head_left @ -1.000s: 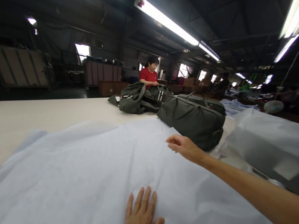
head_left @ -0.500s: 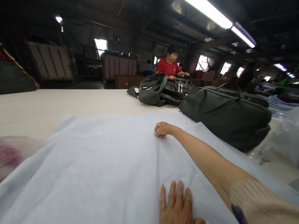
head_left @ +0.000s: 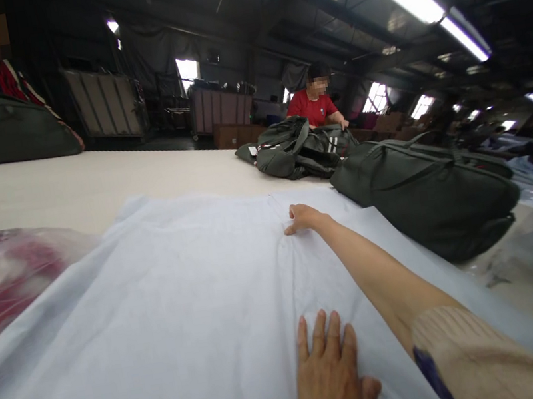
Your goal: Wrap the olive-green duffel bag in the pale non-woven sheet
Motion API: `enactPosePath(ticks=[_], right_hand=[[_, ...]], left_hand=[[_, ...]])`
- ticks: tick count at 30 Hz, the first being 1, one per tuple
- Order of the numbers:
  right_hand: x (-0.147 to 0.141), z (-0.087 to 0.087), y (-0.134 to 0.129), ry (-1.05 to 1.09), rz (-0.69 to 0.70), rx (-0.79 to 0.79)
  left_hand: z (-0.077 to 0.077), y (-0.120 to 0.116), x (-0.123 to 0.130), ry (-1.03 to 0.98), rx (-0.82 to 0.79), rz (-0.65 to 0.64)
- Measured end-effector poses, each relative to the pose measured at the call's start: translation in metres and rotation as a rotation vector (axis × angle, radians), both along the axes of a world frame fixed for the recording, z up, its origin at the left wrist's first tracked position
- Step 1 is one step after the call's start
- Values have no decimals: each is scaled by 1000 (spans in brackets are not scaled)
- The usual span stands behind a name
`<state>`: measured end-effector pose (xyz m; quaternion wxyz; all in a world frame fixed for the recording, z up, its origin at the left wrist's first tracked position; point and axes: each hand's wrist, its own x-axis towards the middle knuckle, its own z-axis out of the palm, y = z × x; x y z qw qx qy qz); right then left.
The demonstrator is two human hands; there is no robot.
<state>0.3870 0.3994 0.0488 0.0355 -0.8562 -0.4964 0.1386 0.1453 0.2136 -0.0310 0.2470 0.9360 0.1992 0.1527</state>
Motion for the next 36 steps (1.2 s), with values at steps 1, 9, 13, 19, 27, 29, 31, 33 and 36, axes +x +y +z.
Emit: enactPosePath(ticks=[1, 9, 13, 19, 27, 29, 31, 33, 36], right_hand=[[4, -4, -4, -22, 2, 35], [22, -27, -24, -53, -42, 362], [9, -36, -37, -104, 30, 474], [-10, -54, -50, 34, 211, 193], [-54, 23, -149, 112, 366, 433], [-72, 46, -216, 85, 433, 405], [-87, 63, -294, 27, 446, 338], [-99, 73, -375, -64, 412, 278], [-117, 75, -490, -192, 255, 235]], left_hand=[[1, 0, 0, 8, -1, -4], [13, 0, -4, 70, -74, -13], [15, 0, -6, 81, -73, -12], [17, 1, -6, 116, -26, 2], [25, 5, -7, 81, 28, 12], [23, 5, -6, 5, 20, 19], [21, 6, -5, -64, 27, 29], [20, 6, -3, -94, 68, 41], [24, 7, -3, -81, 168, 36]])
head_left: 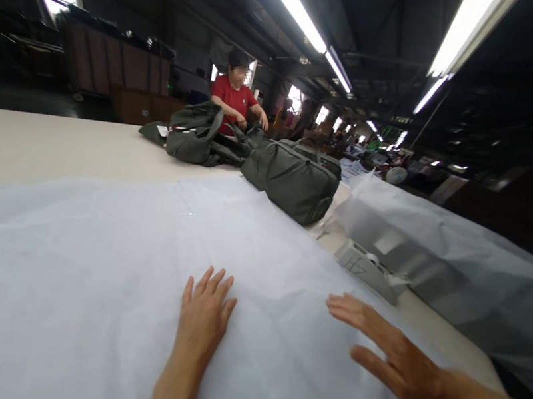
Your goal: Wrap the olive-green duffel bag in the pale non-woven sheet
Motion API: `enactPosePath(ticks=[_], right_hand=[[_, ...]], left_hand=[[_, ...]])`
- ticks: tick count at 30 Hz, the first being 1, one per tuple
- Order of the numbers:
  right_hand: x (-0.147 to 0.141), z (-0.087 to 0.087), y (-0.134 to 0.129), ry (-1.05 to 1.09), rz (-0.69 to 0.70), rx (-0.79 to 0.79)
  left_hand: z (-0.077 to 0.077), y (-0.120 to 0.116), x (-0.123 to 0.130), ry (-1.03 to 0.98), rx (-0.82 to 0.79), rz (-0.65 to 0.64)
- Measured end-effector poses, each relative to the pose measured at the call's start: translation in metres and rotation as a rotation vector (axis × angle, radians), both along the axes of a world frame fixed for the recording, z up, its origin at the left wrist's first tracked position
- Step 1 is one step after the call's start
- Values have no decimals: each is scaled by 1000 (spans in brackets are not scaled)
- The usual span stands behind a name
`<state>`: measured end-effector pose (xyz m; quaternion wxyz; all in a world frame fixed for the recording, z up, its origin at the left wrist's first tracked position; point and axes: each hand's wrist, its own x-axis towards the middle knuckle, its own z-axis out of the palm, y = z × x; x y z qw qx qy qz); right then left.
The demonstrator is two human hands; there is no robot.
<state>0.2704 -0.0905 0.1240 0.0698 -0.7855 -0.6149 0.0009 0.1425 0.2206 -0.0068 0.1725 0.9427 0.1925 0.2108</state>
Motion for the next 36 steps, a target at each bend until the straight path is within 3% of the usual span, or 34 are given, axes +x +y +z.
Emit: enactPosePath(ticks=[3, 6, 10, 13, 16, 19, 24, 27, 31, 33, 36], right_hand=[[-19, -5, -92, -23, -29, -84], [-32, -15, -159, -36, -100, -137], [-44, -27, -219, -98, -387, -102], [-63, -31, -244, -43, -403, -139], [-88, -32, -247, 40, -288, -182], [-109, -34, -238, 103, -148, -226], [-120, -51, -224, 219, -34, -252], [-122, -65, -221, 279, -70, -237], [-123, -81, -212, 316, -235, -102], [-120, -81, -203, 347, -324, -10], [-111, -66, -189, 419, -400, 66]], left_hand=[[7, 0, -3, 28, 61, -14], [13, 0, -6, 91, 60, -29], [24, -2, -4, 234, 43, -43], [41, -4, 2, 356, 34, -63], [59, -12, 5, 415, 47, -114], [75, -30, 1, 412, 82, -84], [85, -102, -30, 349, 140, -64], [74, -163, -68, 311, 128, -87], [44, -249, -134, 207, 60, -180], [31, -290, -164, 214, 47, -283], [20, -341, -195, 248, 3, -471]])
